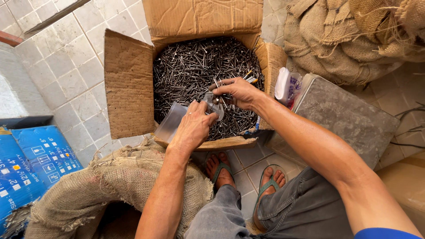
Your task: The person puts nails into a plastic bag by hand and then seals the bag using a heat sealer.
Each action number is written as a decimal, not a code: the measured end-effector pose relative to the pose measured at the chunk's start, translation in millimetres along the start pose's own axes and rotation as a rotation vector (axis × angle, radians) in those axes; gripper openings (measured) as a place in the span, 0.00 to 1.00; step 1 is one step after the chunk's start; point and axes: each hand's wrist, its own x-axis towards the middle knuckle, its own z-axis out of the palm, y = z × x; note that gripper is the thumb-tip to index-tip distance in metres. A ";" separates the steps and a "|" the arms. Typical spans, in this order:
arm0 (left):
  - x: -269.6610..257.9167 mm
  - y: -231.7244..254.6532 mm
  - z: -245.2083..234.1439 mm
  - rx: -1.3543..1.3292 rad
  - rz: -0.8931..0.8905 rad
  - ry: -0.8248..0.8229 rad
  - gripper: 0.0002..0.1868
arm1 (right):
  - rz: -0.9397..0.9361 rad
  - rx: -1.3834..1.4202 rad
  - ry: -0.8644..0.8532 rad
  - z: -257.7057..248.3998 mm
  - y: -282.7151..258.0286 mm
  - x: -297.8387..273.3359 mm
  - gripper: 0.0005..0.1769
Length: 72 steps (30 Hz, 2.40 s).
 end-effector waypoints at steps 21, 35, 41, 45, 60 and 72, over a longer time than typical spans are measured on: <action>-1.0 1.1 23.7 0.137 -0.120 -0.123 0.19 | 0.266 -0.505 -0.274 25.5 -3.2 -22.2 0.17; 9.3 19.8 -17.8 0.192 0.060 0.027 0.20 | 0.190 -1.246 -0.156 42.7 -50.6 -38.6 0.34; 4.6 -2.0 18.5 0.144 0.115 0.062 0.13 | 0.195 -1.105 -0.083 35.6 -53.9 -29.9 0.31; 5.3 7.8 -9.3 0.174 0.010 -0.073 0.18 | 0.215 -1.457 -0.322 35.5 -63.5 -48.8 0.27; -21.3 0.3 -60.9 -0.065 -0.090 0.158 0.10 | -0.504 -1.924 -0.231 61.4 -82.7 -100.3 0.14; -31.3 -25.0 -59.0 -0.179 0.009 0.437 0.04 | -1.005 -1.061 -0.002 5.5 -50.9 -20.7 0.13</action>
